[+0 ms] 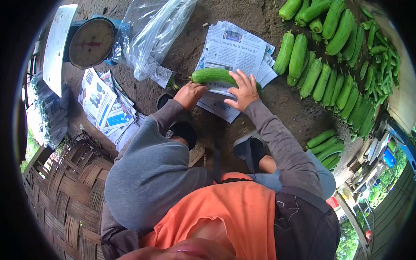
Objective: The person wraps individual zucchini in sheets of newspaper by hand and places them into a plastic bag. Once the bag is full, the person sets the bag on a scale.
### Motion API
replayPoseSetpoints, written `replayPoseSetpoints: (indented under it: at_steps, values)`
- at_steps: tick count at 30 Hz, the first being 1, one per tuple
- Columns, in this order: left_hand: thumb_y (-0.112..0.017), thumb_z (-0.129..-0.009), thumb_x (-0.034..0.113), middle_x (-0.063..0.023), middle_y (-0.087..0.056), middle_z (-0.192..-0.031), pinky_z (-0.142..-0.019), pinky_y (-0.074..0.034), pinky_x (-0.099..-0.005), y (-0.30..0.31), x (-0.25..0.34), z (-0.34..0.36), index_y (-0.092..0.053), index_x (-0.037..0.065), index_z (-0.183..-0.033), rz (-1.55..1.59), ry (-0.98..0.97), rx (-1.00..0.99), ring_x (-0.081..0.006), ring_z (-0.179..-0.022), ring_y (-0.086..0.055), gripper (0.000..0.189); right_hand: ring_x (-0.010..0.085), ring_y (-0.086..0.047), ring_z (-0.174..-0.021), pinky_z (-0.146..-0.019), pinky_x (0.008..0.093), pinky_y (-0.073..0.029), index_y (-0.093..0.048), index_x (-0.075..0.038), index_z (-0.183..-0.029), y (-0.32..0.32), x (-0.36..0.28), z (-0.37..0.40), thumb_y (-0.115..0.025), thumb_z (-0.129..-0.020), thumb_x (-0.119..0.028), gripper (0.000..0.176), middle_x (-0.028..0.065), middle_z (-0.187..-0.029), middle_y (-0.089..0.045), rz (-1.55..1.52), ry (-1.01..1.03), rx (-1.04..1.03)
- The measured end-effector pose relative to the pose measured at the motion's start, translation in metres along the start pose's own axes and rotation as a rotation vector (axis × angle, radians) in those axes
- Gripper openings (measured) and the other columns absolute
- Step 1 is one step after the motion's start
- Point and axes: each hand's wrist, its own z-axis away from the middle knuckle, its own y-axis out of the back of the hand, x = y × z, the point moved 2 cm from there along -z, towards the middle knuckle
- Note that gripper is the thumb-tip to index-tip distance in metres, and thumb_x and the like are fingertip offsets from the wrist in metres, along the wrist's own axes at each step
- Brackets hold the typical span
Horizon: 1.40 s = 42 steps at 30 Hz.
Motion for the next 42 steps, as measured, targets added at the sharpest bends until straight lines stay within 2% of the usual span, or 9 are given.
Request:
replayPoseSetpoints:
  at_steps: [12,17,23,25,30,33,36,39,42]
  values:
    - [-0.071,-0.073,0.022,-0.0017,-0.064,-0.105,-0.087,-0.045,-0.04,0.054,0.027,-0.027,-0.07,0.015,-0.088,-0.082,0.063,0.001,-0.0237,-0.106,-0.056,0.017,0.029,-0.051,-0.118,-0.096,0.0398,-0.041,-0.068,-0.009,-0.069,-0.016,0.035,0.004,-0.079,-0.064,-0.009,0.012,0.0056,-0.126,-0.057,-0.333,-0.113,0.158]
    - [-0.069,-0.075,0.018,-0.0048,-0.063,-0.104,-0.082,-0.042,-0.0441,0.044,0.011,-0.048,-0.066,0.011,-0.083,-0.029,-0.09,0.298,-0.0271,-0.102,-0.057,0.011,0.0281,-0.055,-0.108,-0.092,0.0388,-0.044,-0.064,-0.008,-0.07,0.006,0.033,-0.014,-0.079,-0.065,-0.011,0.016,0.0079,-0.116,-0.061,-0.36,-0.14,0.209]
    - [-0.063,-0.08,0.012,-0.0104,-0.065,-0.093,-0.084,-0.044,-0.0424,0.045,0.0,-0.078,-0.063,0.003,-0.083,0.178,0.055,0.134,-0.0293,-0.09,-0.061,0.01,0.0238,-0.06,-0.082,-0.073,0.0358,-0.049,-0.062,-0.009,-0.075,0.04,-0.03,-0.027,-0.074,-0.071,-0.009,0.012,0.0046,-0.083,-0.062,-0.399,0.043,0.394]
    - [-0.065,-0.077,0.011,-0.0119,-0.063,-0.102,-0.086,-0.043,-0.044,0.045,-0.005,-0.082,-0.063,0.004,-0.09,0.195,0.154,0.061,-0.0317,-0.098,-0.059,0.015,0.0263,-0.057,-0.094,-0.082,0.0399,-0.046,-0.062,-0.01,-0.082,0.006,-0.024,-0.027,-0.075,-0.067,-0.009,0.02,0.006,-0.097,-0.06,-0.257,-0.007,0.347]
    - [-0.075,-0.068,0.014,-0.0121,-0.056,-0.104,-0.08,-0.042,-0.0441,0.058,0.006,-0.055,-0.054,0.006,-0.101,-0.031,0.195,0.578,-0.0326,-0.097,-0.053,0.039,0.0295,-0.052,-0.104,-0.089,0.0443,-0.041,-0.057,-0.012,-0.1,-0.025,0.017,-0.042,-0.08,-0.062,-0.012,0.044,0.0066,-0.105,-0.055,-0.117,-0.157,0.343]
    - [-0.069,-0.08,0.016,-0.0086,-0.057,-0.1,-0.076,-0.043,-0.0355,0.032,-0.008,-0.02,-0.054,0.004,-0.1,0.354,0.811,0.357,-0.0177,-0.094,-0.055,0.027,0.0294,-0.054,-0.101,-0.088,0.0424,-0.043,-0.055,-0.011,-0.103,-0.025,0.026,-0.047,-0.082,-0.059,-0.013,0.051,0.007,-0.102,-0.057,-0.177,-0.142,0.257]
    - [-0.065,-0.086,0.023,-0.0055,-0.058,-0.106,-0.084,-0.042,-0.0342,-0.008,-0.014,0.002,-0.053,0.005,-0.109,1.329,1.017,0.055,-0.0143,-0.098,-0.055,0.031,0.03,-0.057,-0.098,-0.086,0.0402,-0.046,-0.055,-0.008,-0.104,-0.023,0.029,-0.056,-0.084,-0.059,-0.014,0.053,0.0091,-0.101,-0.06,-0.271,-0.215,0.176]
    - [-0.062,-0.089,0.027,-0.0064,-0.057,-0.117,-0.098,-0.035,-0.0349,-0.01,0.012,-0.013,-0.044,0.005,-0.126,1.736,0.903,0.102,-0.016,-0.107,-0.054,0.047,0.0307,-0.062,-0.095,-0.082,0.0383,-0.05,-0.057,-0.004,-0.107,-0.027,0.004,-0.068,-0.082,-0.063,-0.014,0.051,0.0139,-0.1,-0.064,-0.42,-0.239,0.197]
    - [-0.063,-0.087,0.019,-0.0054,-0.063,-0.097,-0.085,-0.045,-0.032,0.003,-0.004,-0.021,-0.056,0.004,-0.111,1.749,0.671,0.26,-0.0155,-0.089,-0.06,0.028,0.0297,-0.065,-0.093,-0.082,0.0369,-0.051,-0.06,-0.002,-0.107,-0.044,-0.032,-0.078,-0.079,-0.065,-0.011,0.048,0.0162,-0.1,-0.066,-0.712,-0.307,0.231]
